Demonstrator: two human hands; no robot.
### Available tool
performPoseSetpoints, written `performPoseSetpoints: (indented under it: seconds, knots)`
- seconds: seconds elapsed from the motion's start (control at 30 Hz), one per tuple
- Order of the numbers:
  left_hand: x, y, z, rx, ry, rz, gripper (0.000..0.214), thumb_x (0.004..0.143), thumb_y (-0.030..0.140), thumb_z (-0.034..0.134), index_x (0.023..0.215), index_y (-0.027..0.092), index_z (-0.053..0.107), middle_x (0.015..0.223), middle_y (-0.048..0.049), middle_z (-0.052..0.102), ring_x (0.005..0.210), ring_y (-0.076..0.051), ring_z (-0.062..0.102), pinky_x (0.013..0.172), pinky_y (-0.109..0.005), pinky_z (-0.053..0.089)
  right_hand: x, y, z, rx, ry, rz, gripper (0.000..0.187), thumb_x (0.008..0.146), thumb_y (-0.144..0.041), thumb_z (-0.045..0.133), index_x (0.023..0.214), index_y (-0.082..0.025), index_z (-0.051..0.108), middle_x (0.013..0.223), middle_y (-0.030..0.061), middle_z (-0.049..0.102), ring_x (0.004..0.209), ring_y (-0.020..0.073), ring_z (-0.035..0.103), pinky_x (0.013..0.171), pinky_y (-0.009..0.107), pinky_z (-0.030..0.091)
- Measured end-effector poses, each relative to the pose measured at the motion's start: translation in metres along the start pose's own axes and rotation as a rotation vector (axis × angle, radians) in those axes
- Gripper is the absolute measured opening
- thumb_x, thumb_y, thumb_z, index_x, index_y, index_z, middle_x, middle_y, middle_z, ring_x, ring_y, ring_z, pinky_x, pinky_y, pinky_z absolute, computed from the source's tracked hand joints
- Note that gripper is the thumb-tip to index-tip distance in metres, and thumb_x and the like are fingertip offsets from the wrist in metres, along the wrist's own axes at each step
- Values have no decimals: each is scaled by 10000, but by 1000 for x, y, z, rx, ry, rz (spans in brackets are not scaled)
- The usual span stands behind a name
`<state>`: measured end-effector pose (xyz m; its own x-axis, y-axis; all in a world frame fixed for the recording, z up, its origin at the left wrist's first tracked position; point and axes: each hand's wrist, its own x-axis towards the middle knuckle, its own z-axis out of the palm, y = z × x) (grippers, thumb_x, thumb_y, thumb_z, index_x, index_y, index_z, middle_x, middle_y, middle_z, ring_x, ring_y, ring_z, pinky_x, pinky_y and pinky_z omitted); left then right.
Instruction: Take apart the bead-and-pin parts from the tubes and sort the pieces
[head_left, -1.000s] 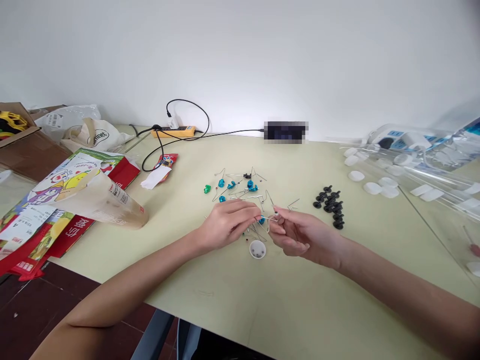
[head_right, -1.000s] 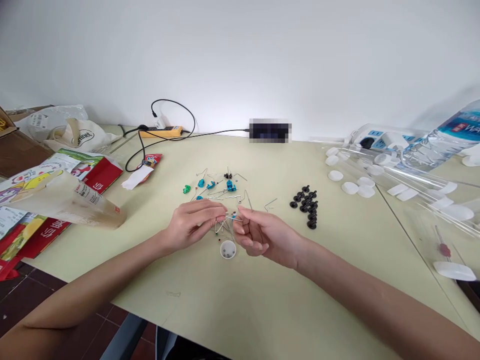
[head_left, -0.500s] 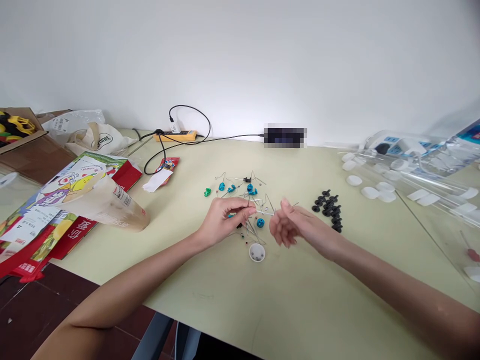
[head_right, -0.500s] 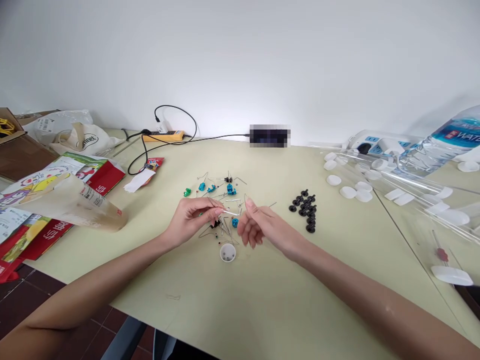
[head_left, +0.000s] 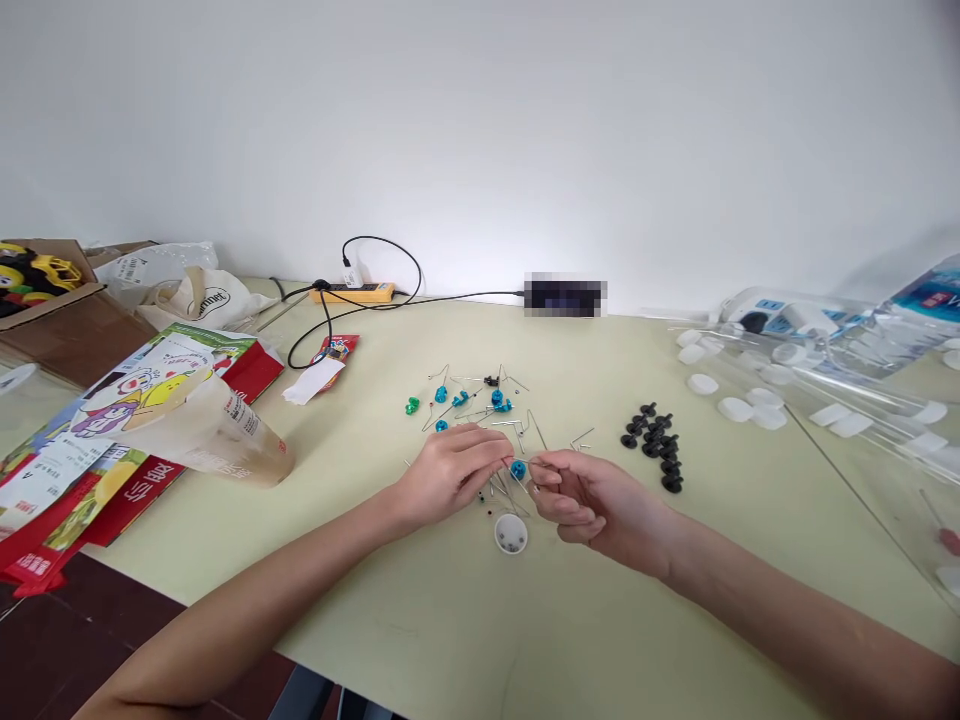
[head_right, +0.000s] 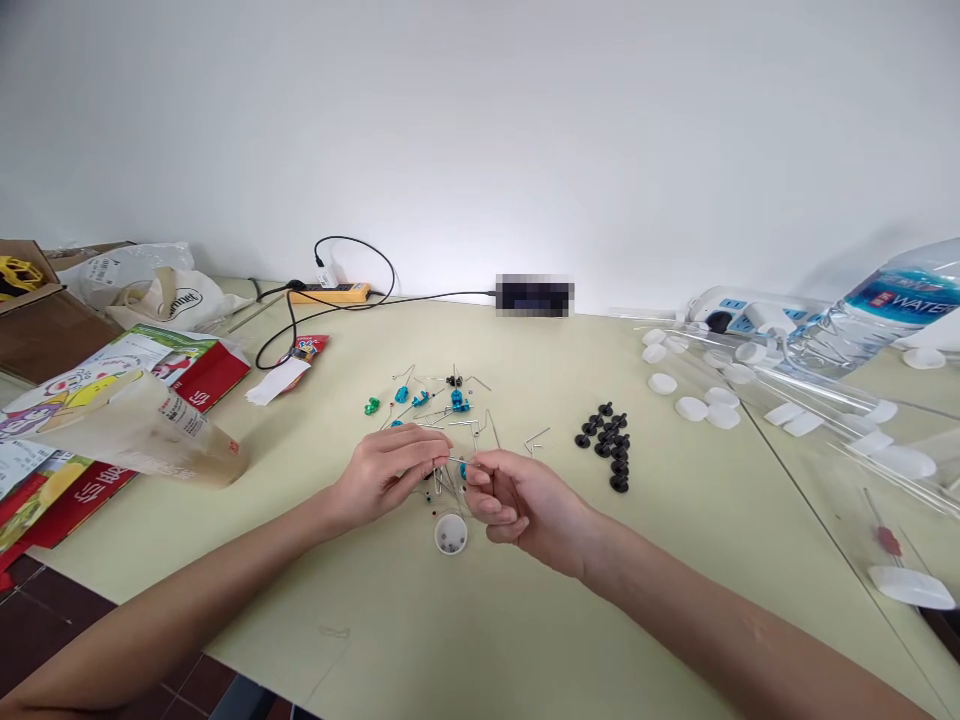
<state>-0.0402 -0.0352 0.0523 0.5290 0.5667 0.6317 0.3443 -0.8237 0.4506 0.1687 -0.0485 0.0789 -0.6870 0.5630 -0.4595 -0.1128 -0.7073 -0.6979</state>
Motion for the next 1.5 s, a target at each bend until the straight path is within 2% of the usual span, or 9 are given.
performPoseSetpoints:
  seconds: [0.27, 0.4, 0.5, 0.6, 0.73, 0.97, 1.13, 1.23, 1.5]
  knots:
    - [10, 5, -5, -684, -106, -584, 274, 850, 365, 559, 782, 117, 652, 742, -44, 616, 577, -94, 523, 555, -216, 479, -5, 0, 3, -993, 344, -640, 260, 860, -422, 532, 755, -195, 605, 678, 8, 494, 621, 129, 408, 590, 262, 302]
    - [10, 4, -5, -700, -26, -620, 278, 815, 384, 603, 773, 115, 659, 699, -30, 604, 566, -91, 515, 568, -216, 477, -4, -5, -2, -616, 231, -348, 422, 910, -518, 371, 799, -177, 594, 678, 29, 573, 555, 115, 447, 527, 240, 316]
    - [8, 4, -3, -562, -6, -546, 279, 826, 383, 589, 778, 119, 667, 720, -35, 621, 572, -89, 511, 580, -212, 472, -1, -4, -3, -268, 73, -68, 470, 897, -543, 369, 672, -159, 523, 533, -13, 492, 420, 61, 298, 428, 199, 196]
    - [5, 7, -1, -421, -33, -450, 275, 863, 361, 540, 795, 133, 677, 792, -55, 654, 611, -96, 527, 602, -213, 466, 1, 3, 0, -98, 6, -10, 385, 896, -467, 419, 664, -164, 474, 479, -59, 407, 391, 43, 169, 412, 195, 141]
    - [5, 9, 1, -356, -25, -420, 243, 869, 333, 537, 813, 142, 677, 778, -50, 649, 635, -99, 534, 624, -214, 454, 2, 11, 5, -256, 95, -157, 362, 912, -457, 391, 690, -179, 459, 503, -54, 413, 405, 57, 232, 424, 204, 174]
    - [11, -1, -8, -841, -252, -749, 291, 796, 396, 620, 792, 111, 682, 794, -67, 657, 604, -104, 564, 571, -223, 476, 0, 10, -1, -1372, 413, -661, 393, 911, -500, 397, 735, -192, 567, 680, 46, 556, 626, 163, 462, 560, 269, 292]
    - [11, 2, -6, -735, -130, -707, 283, 779, 393, 641, 767, 113, 680, 745, -35, 629, 579, -84, 521, 573, -213, 468, -2, 3, 0, -753, 189, -275, 569, 922, -586, 243, 657, -173, 530, 597, 26, 535, 521, 121, 459, 505, 246, 313]
    - [10, 4, -4, -607, -81, -643, 266, 791, 384, 628, 771, 123, 677, 725, -22, 606, 601, -87, 512, 589, -208, 469, -1, 2, 2, -444, 86, -141, 469, 879, -576, 405, 647, -173, 466, 568, -21, 466, 447, 72, 323, 443, 215, 200]
    - [11, -4, -11, -838, -271, -751, 313, 804, 412, 606, 795, 108, 679, 804, -77, 658, 614, -106, 565, 579, -222, 484, -1, 5, -3, -1206, 319, -685, 303, 908, -426, 442, 861, -224, 663, 762, 31, 510, 687, 156, 441, 628, 288, 331]
